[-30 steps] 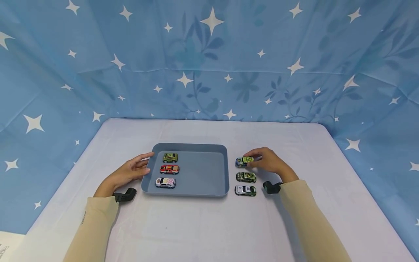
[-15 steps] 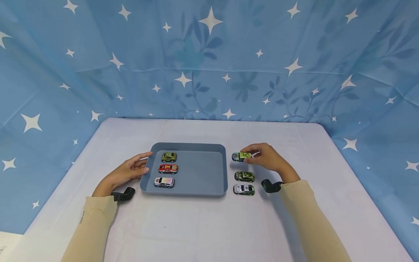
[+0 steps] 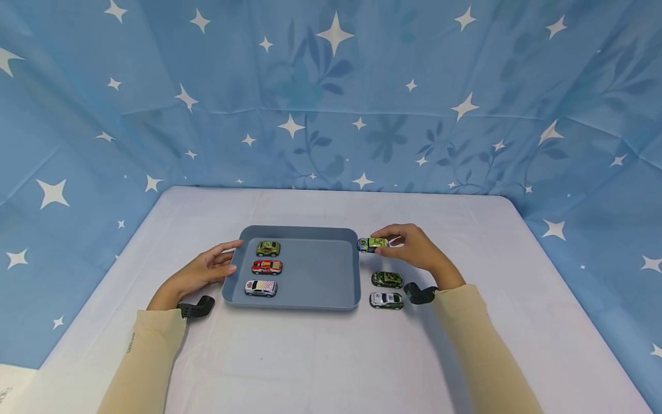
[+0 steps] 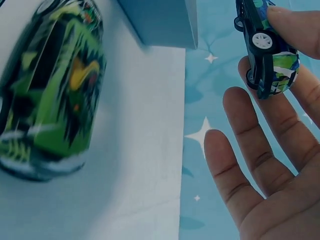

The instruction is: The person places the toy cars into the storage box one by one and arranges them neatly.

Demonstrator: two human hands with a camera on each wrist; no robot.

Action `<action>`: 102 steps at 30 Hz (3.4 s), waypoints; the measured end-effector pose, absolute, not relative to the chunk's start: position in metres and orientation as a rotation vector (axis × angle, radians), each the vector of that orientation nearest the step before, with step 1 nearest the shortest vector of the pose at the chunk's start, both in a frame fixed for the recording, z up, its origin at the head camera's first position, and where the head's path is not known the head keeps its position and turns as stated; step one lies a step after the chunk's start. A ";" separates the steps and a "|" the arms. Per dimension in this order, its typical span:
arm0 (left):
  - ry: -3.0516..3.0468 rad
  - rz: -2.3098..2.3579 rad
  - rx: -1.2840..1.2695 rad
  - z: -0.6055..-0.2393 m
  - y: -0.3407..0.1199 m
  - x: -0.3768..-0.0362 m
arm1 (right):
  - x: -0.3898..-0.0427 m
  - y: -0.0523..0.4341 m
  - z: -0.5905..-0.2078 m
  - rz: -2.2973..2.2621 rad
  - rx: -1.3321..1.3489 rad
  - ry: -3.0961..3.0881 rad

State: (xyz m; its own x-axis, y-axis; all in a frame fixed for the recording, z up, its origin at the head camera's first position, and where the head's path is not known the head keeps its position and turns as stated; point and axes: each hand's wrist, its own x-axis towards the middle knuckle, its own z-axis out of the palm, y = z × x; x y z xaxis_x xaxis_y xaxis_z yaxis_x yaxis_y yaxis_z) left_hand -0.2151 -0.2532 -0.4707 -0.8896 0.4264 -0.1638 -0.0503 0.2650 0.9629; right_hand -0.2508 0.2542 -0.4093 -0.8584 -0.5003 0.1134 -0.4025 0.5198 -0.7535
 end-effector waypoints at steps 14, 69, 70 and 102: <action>2.146 1.658 0.353 -0.469 -0.254 -0.214 | -0.255 0.234 -0.411 -1.314 -0.825 2.610; 2.162 1.642 0.295 -0.470 -0.254 -0.217 | -0.269 0.132 -0.419 -1.471 -0.647 2.455; 2.163 1.640 0.302 -0.470 -0.254 -0.217 | -0.269 0.130 -0.419 -1.463 -0.641 2.464; 2.127 1.670 0.303 -0.471 -0.255 -0.218 | -0.276 0.093 -0.434 -1.194 -0.479 2.620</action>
